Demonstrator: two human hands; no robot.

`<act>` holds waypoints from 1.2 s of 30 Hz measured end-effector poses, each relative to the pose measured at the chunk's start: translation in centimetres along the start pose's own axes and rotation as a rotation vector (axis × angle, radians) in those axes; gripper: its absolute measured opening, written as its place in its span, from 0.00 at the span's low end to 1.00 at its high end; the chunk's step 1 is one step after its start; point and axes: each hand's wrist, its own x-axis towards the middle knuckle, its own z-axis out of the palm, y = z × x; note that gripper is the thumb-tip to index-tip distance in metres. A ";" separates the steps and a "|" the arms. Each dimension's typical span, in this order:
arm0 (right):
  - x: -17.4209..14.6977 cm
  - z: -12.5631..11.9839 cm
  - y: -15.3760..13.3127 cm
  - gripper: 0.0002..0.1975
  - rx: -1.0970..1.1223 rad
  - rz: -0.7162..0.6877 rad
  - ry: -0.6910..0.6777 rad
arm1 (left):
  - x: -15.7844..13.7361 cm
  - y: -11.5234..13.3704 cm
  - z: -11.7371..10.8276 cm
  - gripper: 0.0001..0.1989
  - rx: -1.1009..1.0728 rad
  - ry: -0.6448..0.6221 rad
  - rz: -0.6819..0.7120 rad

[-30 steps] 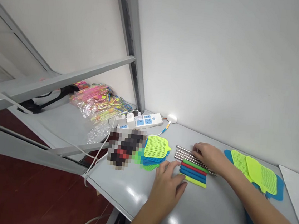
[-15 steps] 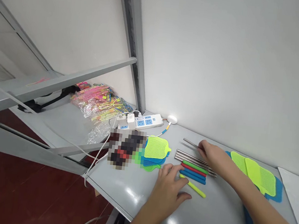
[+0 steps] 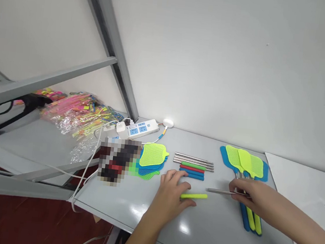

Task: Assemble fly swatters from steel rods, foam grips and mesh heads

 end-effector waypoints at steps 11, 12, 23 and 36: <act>-1.2 -2.8 -2.9 0.11 0.168 -0.088 -0.074 | 0.0 0.4 -0.9 0.06 -0.196 -0.023 -0.059; -1.2 -3.1 -3.0 0.12 0.162 -0.106 -0.053 | -0.1 0.3 -0.8 0.07 -0.203 -0.016 -0.072; -0.4 -6.1 -3.8 0.14 -0.036 -0.287 0.097 | -0.4 0.1 -0.9 0.13 -0.239 0.061 -0.153; 0.0 -6.8 -4.9 0.13 -0.246 -0.447 0.171 | -0.8 -0.3 -0.9 0.13 -0.211 0.095 -0.124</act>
